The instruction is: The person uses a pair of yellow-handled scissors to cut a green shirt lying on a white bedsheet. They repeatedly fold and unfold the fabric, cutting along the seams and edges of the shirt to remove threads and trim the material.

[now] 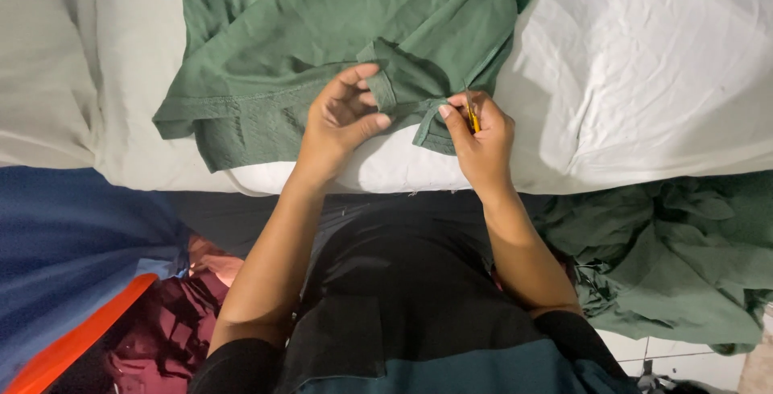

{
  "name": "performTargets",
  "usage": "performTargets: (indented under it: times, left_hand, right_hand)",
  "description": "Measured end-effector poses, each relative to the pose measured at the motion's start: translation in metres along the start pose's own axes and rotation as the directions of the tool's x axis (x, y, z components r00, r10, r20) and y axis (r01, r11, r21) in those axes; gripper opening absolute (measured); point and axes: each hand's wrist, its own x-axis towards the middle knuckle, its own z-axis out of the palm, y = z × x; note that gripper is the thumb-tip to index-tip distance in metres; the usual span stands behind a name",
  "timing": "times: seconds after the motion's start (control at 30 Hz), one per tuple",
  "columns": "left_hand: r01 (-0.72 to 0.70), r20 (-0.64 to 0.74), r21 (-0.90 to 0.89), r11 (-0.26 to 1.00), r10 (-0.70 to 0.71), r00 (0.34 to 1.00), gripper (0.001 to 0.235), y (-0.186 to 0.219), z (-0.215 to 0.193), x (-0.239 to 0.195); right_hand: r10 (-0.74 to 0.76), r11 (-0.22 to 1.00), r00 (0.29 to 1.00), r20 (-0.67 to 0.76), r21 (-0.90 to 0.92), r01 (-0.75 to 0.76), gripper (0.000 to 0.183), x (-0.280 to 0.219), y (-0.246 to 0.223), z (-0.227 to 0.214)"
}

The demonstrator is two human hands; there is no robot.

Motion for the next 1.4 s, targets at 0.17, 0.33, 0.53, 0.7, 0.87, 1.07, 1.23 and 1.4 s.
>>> performTargets:
  times: [0.17,0.33,0.53,0.7,0.87,1.07,1.23,1.4]
  left_hand:
    - [-0.018,0.115,0.049,0.999,0.012,0.993,0.087,0.009,0.003,-0.002]
    - [-0.249,0.256,0.715,0.653,0.087,0.963,0.060,0.036,0.041,-0.005]
    - [-0.246,0.237,0.715,0.654,0.104,0.966,0.021,0.018,0.062,0.010]
    - [-0.337,0.264,0.622,0.707,0.216,0.940,0.013,0.012,0.050,0.018]
    - [-0.378,0.265,0.571,0.729,0.272,0.925,0.015,0.004,0.042,0.017]
    - [-0.386,0.277,0.519,0.763,0.277,0.920,0.010,0.005,0.041,0.015]
    - [-0.399,0.288,0.511,0.762,0.285,0.914,0.008,0.004,0.039,0.015]
    - [-0.418,0.294,0.500,0.758,0.305,0.906,0.008,0.003,0.040,0.014]
  right_hand:
    - [-0.039,0.998,0.999,-0.006,-0.042,0.039,0.007,-0.001,-0.008,0.000]
    - [-0.209,0.978,0.976,-0.062,-0.013,0.208,0.009,-0.001,-0.019,0.005]
    - [-0.106,0.971,0.994,-0.015,0.214,0.107,0.009,-0.006,0.003,-0.007]
    - [-0.015,0.947,0.998,0.060,0.322,-0.005,0.045,-0.013,-0.002,-0.011]
    - [-0.165,0.985,0.977,0.135,-0.024,0.169,0.045,-0.009,-0.028,-0.031]
    - [-0.309,0.923,0.927,0.211,-0.169,0.346,0.031,-0.015,-0.015,-0.042]
    - [-0.332,0.906,0.917,0.222,-0.194,0.375,0.029,-0.018,-0.014,-0.037]
    - [-0.358,0.882,0.905,0.229,-0.234,0.408,0.028,-0.018,-0.015,-0.034]
